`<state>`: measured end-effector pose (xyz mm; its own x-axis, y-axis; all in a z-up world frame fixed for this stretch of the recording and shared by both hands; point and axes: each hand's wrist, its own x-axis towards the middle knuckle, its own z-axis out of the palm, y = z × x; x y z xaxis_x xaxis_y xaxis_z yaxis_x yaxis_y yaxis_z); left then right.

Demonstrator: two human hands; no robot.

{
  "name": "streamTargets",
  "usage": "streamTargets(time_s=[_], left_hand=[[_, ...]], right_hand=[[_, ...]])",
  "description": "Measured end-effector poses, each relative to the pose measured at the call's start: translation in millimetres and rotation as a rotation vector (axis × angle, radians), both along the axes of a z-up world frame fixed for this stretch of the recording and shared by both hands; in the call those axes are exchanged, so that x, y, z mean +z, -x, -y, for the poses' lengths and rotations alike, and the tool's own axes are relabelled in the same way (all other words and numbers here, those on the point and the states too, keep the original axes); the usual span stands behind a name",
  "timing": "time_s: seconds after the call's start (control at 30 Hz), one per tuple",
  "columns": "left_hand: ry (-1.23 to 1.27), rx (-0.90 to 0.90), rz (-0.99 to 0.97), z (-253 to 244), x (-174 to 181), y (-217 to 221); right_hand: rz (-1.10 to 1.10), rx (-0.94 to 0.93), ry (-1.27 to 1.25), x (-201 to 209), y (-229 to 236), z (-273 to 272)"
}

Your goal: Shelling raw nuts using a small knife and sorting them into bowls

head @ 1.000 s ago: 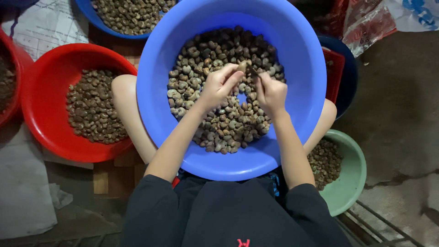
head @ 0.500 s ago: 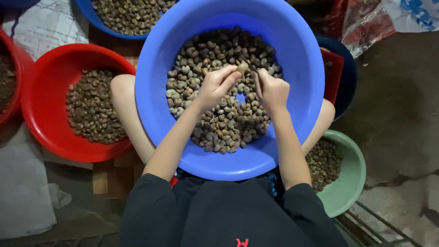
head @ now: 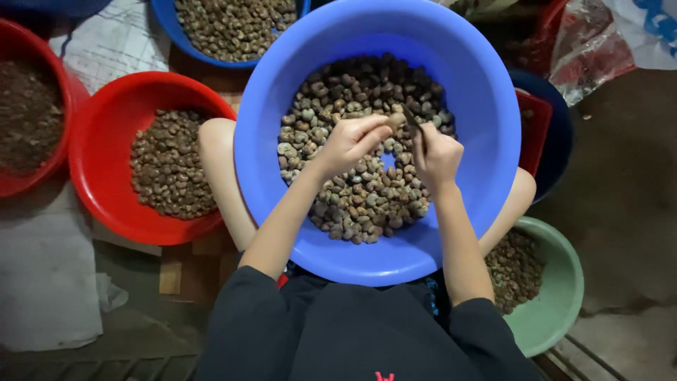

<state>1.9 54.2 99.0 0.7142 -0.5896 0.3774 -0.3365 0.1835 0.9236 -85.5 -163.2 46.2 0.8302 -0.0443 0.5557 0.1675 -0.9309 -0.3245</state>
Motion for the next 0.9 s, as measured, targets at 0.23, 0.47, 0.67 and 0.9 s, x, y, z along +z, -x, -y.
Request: streamTargets(time_s=[0.23,0.47,0.67,0.9], left_hand=[[-0.31,0.036,0.41,1,-9,-1],[-0.022,0.17,0.057,23,-27,10],[0.03,0.295,0.017,19,-47,-4],[0.037,0.281,0.005,9,-16,-1]], right_hand=[[-0.221,0.051,-1.061,9,-5,-30],[-0.156,0.079,-1.444,7,-3,-31],[-0.073,0.005,-0.254,-7,-2,-8],[-0.106,0.013,0.09,-12,-1,1]])
